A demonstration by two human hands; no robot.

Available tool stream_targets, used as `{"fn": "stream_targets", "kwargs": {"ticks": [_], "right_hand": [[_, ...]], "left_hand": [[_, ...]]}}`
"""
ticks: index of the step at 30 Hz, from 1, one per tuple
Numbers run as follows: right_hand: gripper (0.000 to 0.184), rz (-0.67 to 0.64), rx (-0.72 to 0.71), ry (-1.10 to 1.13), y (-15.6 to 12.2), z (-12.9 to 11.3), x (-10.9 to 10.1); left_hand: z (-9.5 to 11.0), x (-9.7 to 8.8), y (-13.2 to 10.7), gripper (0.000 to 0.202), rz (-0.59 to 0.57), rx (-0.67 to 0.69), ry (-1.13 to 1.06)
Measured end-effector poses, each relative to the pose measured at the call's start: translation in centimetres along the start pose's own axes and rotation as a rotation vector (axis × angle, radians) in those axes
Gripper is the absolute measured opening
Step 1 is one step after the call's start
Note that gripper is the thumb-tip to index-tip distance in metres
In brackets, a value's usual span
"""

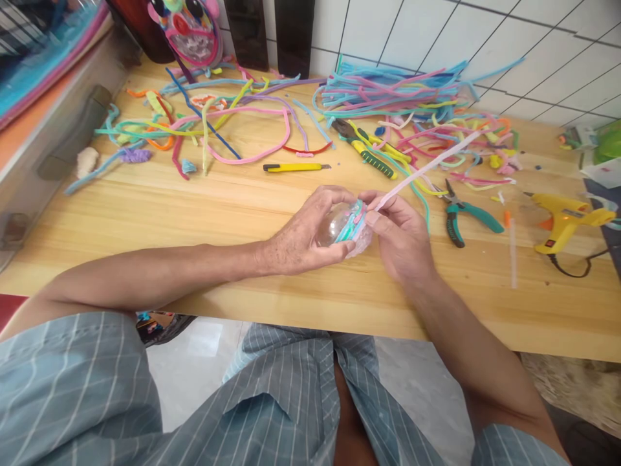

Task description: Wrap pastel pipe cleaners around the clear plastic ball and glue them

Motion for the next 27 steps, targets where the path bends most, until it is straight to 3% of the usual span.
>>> {"fn": "stream_targets", "kwargs": {"ticks": [7,19,27], "right_hand": [[0.029,0.016,0.013,0.018,0.1,0.0,0.1],[0.042,0.008,-0.028,-0.008,0.4,0.4,0.1],[0.046,-0.009,-0.273,-0.185,-1.3,0.1,0.4]], "left_hand": [[0.2,-0.1,0.2,0.064,0.01,-0.011,-0.024],[0.5,-0.3,1.3,0.056,-0.051,-0.333,-0.195],[-1.7,-0.5,1.4,0.054,0.043,-0.401,-0.234]]}}
Point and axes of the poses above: each hand's wrist, its own y-axis towards the middle knuckle, its own x-axis out of the palm, z = x × y, the point moved 2 cm from there along y, towards the middle knuckle, and after that the axes turned 12 degrees about z, right-handed, at the moved point
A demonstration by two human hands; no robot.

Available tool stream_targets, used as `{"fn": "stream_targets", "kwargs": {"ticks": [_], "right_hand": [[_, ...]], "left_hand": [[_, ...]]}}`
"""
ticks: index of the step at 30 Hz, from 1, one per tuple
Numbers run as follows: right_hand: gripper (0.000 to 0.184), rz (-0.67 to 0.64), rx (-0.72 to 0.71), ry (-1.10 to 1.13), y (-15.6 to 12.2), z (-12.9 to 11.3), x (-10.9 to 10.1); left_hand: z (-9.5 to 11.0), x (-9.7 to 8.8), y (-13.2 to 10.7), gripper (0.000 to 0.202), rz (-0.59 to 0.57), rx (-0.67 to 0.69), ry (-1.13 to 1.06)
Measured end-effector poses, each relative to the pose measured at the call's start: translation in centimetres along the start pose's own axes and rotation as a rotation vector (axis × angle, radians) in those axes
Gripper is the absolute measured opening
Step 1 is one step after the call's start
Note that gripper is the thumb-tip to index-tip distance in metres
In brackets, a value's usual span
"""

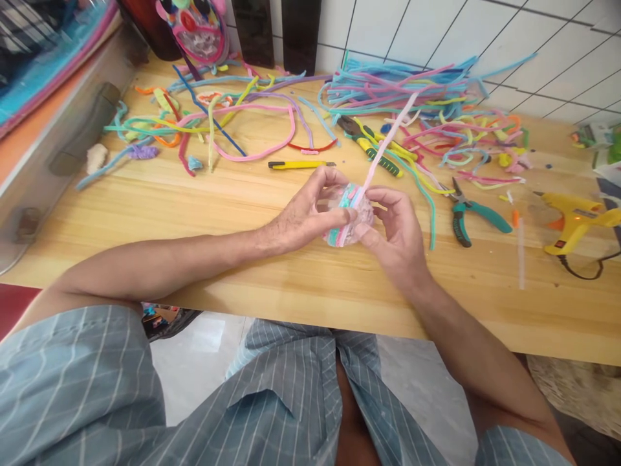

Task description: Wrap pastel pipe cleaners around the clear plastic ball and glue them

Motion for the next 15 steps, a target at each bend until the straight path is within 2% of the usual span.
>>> {"fn": "stream_targets", "kwargs": {"ticks": [6,9,15], "right_hand": [[0.059,-0.047,-0.148,-0.141,-0.6,-0.4,0.3],[0.059,-0.043,-0.216,-0.183,-0.8,-0.2,0.4],[0.065,-0.025,-0.441,-0.295,-1.2,0.0,0.7]], "left_hand": [[-0.4,0.1,-0.2,0.059,0.029,0.022,-0.013],[0.2,0.2,-0.3,0.06,0.016,0.011,-0.024],[1.8,0.4,-1.1,0.054,0.033,-0.063,-0.019]]}}
Point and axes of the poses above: each hand's wrist, its own y-axis towards the middle knuckle, its own x-axis out of the palm, z = x × y, the point moved 2 cm from there along y, towards the middle knuckle, and after that the axes turned 12 degrees about z, right-handed, at the moved point
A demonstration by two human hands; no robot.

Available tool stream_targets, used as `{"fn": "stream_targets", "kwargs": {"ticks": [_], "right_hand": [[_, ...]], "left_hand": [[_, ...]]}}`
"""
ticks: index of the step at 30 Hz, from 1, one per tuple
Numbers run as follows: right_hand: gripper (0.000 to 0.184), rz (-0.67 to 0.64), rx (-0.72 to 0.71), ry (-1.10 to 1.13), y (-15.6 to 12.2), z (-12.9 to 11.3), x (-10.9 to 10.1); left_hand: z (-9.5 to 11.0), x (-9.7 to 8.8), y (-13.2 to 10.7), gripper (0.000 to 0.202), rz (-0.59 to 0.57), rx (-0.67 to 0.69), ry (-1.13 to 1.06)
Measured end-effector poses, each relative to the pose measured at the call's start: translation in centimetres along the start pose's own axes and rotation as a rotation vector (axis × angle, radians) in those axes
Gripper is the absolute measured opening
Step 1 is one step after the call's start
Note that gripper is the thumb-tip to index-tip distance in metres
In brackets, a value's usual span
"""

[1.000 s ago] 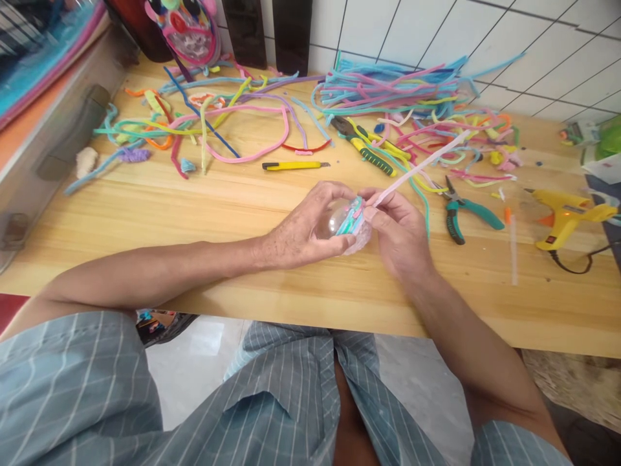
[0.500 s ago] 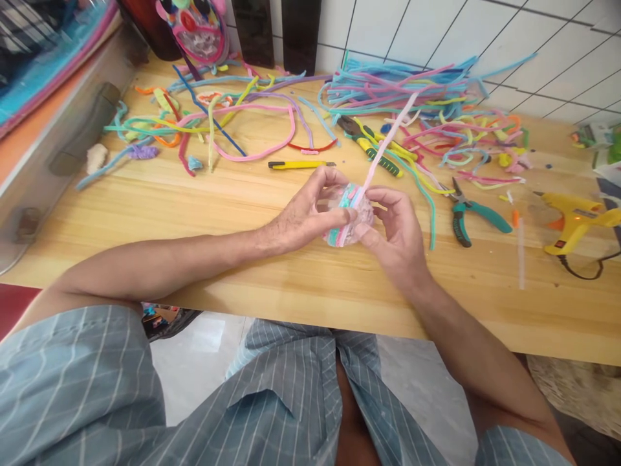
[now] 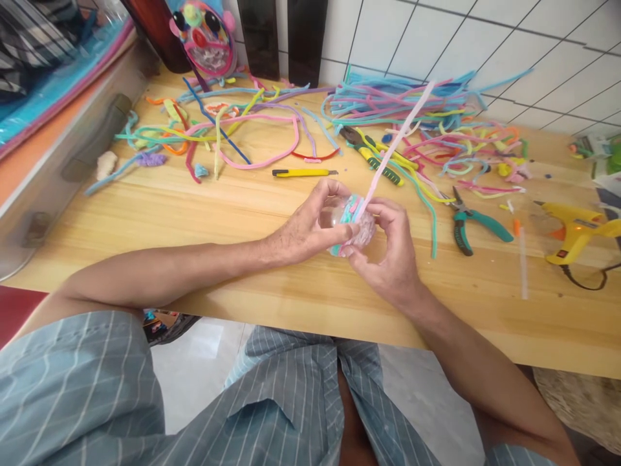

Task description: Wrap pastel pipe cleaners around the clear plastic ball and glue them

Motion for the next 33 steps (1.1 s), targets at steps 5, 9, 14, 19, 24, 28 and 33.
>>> {"fn": "stream_targets", "kwargs": {"ticks": [5,9,14,19,24,28,33], "right_hand": [[0.065,-0.008,-0.068,-0.043,-0.2,-0.1,-0.1],[0.072,0.015,-0.06,-0.022,-0.4,0.1,-0.1],[0.078,0.044,-0.226,-0.149,-0.2,-0.2,-0.5],[0.067,-0.017,-0.354,-0.275,0.2,-0.9,-1.0],[0.064,-0.028,-0.347,-0.296,0.1,-1.1,-1.0],[0.067,-0.032,-0.342,-0.285,0.0,-1.0,-1.0],[0.075,-0.043,-0.344,-0.275,-0.1,-0.9,-1.0]], "left_hand": [[0.3,0.1,-0.4,0.055,-0.002,0.037,0.033],[0.4,0.1,-0.4,0.053,-0.012,0.046,0.02],[0.6,0.1,-0.4,0.053,0.001,0.03,0.028],[0.7,0.2,-0.5,0.054,-0.018,0.066,0.061],[0.3,0.2,-0.6,0.055,-0.018,0.108,0.063],[0.0,0.2,-0.7,0.056,-0.012,0.126,0.072],[-0.4,0.2,-0.8,0.058,-0.026,0.151,0.075]]}}
Point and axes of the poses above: each hand's wrist, its own y-axis towards the middle knuckle, its own x-axis out of the palm, z = x × y, the point moved 2 cm from there along y, towards the middle knuckle, and after that the axes turned 12 degrees about z, right-handed, at the moved point
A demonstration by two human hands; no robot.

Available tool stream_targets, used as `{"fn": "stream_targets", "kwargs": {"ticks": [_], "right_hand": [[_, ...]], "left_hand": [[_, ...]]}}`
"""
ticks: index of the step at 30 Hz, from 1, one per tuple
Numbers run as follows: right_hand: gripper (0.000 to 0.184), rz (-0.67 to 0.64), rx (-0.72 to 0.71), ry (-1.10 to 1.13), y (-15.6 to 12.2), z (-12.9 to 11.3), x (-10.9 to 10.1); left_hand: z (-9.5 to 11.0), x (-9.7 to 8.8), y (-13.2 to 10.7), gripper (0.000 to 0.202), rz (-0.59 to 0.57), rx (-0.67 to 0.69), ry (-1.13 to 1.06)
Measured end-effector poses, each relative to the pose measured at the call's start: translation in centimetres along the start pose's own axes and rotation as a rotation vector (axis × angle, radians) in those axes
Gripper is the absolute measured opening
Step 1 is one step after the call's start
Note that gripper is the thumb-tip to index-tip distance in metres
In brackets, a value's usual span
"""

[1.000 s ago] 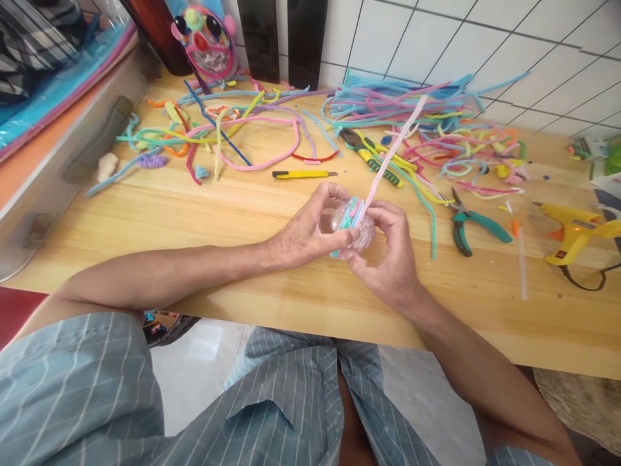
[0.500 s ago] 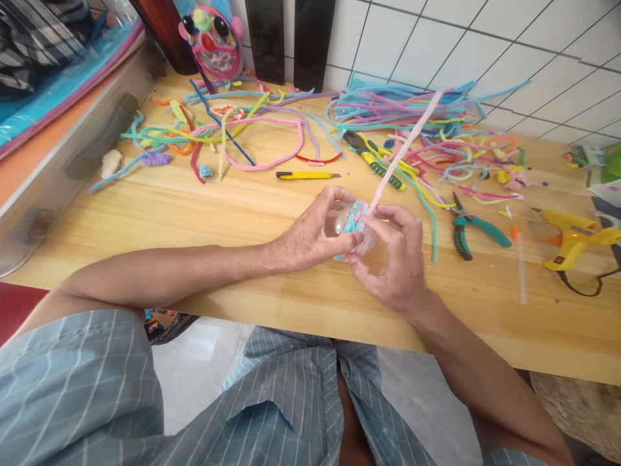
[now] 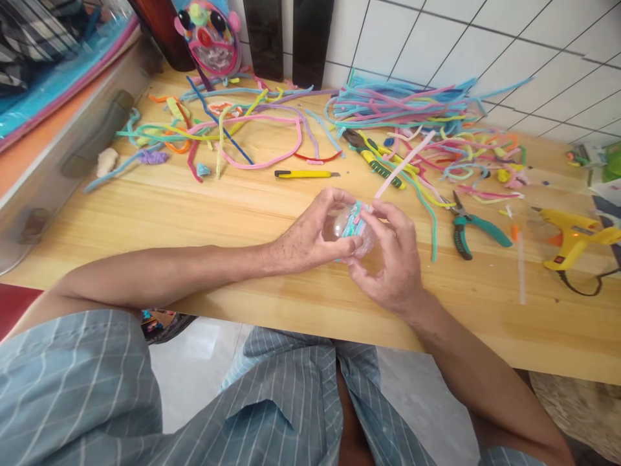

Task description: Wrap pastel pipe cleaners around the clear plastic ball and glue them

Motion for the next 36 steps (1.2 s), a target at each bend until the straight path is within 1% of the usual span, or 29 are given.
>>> {"fn": "stream_targets", "kwargs": {"ticks": [4,10,16,18,25,29,31,36], "right_hand": [[0.078,-0.023,-0.03,-0.019,0.15,0.02,0.01],[0.078,-0.019,-0.035,-0.03,0.14,0.21,0.17],[0.081,-0.05,-0.009,-0.038,-0.12,0.41,0.23],[0.081,-0.064,0.006,-0.04,-0.2,0.44,0.27],[0.079,-0.075,0.02,-0.014,-0.07,0.47,0.12],[0.069,-0.065,0.053,0.06,0.19,0.52,-0.23],[0.066,-0.061,0.06,0.053,0.17,0.54,-0.2],[0.074,-0.045,0.048,0.004,-0.19,0.45,0.35]], "left_hand": [[0.2,-0.05,0.12,0.058,0.004,-0.003,0.005],[0.89,-0.38,0.55,0.044,-0.049,-0.158,-0.079],[0.72,-0.49,0.7,0.053,-0.045,-0.214,-0.109],[0.66,-0.4,0.75,0.054,-0.037,-0.213,-0.096],[0.65,-0.38,0.94,0.053,-0.017,-0.135,-0.03],[0.61,-0.47,0.79,0.054,-0.031,-0.117,-0.018],[0.63,-0.49,0.71,0.055,-0.032,-0.113,-0.013],[0.71,-0.55,0.61,0.052,-0.045,-0.132,-0.016]]}}
Point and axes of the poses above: each hand's wrist, its own y-axis towards the middle knuckle, its own x-axis out of the palm, z = x × y, the point moved 2 cm from there along y, towards the middle knuckle, and after that the axes turned 12 degrees about z, right-handed, at the moved point
